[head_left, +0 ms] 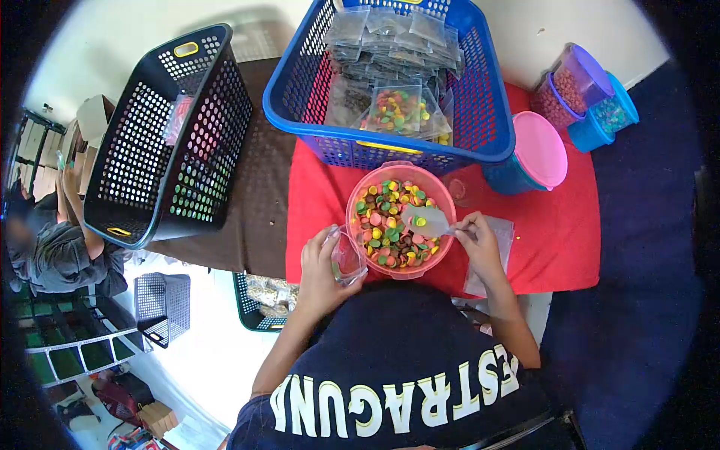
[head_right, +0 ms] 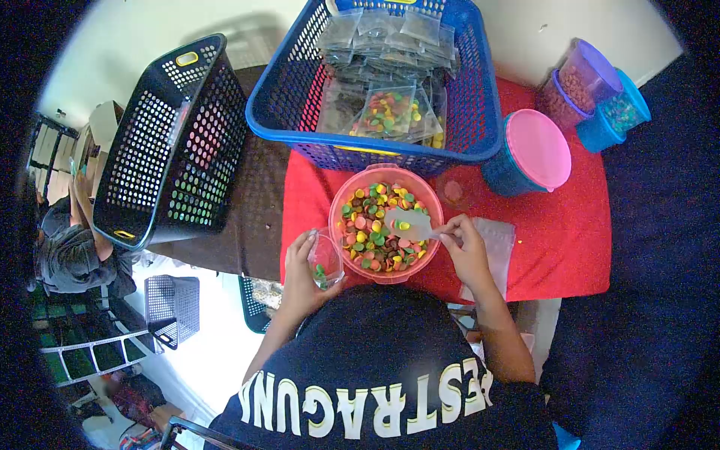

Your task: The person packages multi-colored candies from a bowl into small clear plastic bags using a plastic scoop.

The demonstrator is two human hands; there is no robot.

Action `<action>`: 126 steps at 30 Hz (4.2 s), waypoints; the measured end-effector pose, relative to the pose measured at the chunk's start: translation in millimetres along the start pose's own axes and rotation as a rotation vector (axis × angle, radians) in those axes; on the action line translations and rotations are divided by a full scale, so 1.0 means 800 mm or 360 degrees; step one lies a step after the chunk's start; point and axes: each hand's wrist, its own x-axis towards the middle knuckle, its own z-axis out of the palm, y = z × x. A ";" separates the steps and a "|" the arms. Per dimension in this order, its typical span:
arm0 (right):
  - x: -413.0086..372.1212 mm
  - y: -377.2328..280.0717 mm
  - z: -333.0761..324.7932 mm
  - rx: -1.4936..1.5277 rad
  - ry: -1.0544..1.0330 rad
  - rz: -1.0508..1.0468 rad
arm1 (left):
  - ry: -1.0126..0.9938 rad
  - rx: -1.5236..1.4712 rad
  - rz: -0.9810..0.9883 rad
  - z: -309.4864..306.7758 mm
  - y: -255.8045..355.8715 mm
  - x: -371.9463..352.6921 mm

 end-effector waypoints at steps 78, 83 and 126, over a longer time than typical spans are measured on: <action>0.033 -0.026 0.053 0.0399 -0.0021 -0.0105 | -0.0065 0.0089 -0.0089 -0.002 0.000 -0.008; 0.017 -0.006 0.089 0.0300 -0.0086 -0.0121 | -0.0056 0.0053 -0.0080 -0.003 0.001 -0.005; -0.026 -0.035 0.074 -0.0052 -0.0074 -0.0205 | 0.0023 0.0028 -0.0078 -0.015 0.009 -0.023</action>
